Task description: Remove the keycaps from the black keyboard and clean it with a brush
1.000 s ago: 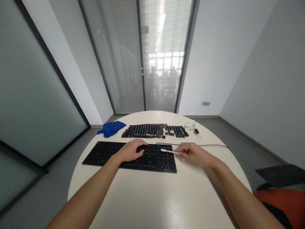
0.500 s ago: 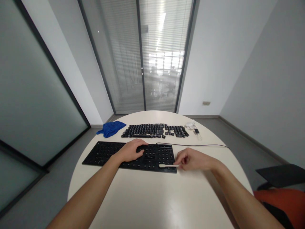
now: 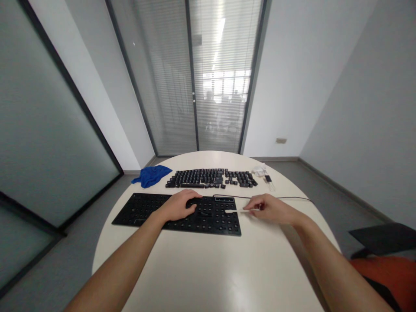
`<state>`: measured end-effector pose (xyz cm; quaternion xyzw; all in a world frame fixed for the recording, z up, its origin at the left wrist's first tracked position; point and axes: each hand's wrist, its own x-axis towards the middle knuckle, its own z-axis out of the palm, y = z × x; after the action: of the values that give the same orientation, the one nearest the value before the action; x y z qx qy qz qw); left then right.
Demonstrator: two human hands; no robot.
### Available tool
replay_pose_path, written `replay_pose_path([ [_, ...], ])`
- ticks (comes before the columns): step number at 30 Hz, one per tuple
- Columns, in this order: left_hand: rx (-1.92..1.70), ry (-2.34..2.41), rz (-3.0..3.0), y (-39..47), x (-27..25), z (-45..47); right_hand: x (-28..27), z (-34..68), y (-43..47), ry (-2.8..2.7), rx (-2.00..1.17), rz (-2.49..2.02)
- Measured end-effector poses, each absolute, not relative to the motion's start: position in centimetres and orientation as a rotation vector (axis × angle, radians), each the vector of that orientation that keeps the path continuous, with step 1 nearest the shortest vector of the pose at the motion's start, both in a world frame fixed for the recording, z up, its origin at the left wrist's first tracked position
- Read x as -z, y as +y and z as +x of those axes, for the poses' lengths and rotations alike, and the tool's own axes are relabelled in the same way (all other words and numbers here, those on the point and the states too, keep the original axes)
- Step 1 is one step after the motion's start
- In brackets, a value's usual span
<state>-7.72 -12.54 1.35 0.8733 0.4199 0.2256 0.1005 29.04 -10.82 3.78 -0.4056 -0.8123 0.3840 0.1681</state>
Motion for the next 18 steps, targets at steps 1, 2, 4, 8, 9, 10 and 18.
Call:
replay_pose_path([
  [1, -0.665, 1.242, 2.583, -12.5, -1.3, -7.7, -3.7, 29.1, -10.7, -2.294, -1.052, -1.159],
  [2, -0.665, 1.243, 2.584, -12.5, -1.3, -7.7, -3.7, 29.1, -10.6, -2.280, -1.014, -1.169],
  [4, -0.662, 1.241, 2.587, -12.5, -1.3, -7.8, -3.6, 29.2, -10.4, -2.261, -0.954, -1.190],
  [8, -0.669, 1.231, 2.594, -12.5, -1.3, -7.8, -3.8, 29.2, -10.4, -2.265, -0.897, -1.184],
  [9, -0.670, 1.230, 2.593, -12.5, -1.3, -7.8, -3.9, 29.2, -10.5, -2.275, -0.911, -1.178],
  [10, -0.670, 1.231, 2.592, -12.5, -1.4, -7.8, -4.1, 29.2, -10.7, -2.288, -0.936, -1.171],
  [18, -0.662, 1.241, 2.581, -12.7, -1.5, -7.7, -5.1, 28.7, -11.9, -2.430, -1.237, -1.094],
])
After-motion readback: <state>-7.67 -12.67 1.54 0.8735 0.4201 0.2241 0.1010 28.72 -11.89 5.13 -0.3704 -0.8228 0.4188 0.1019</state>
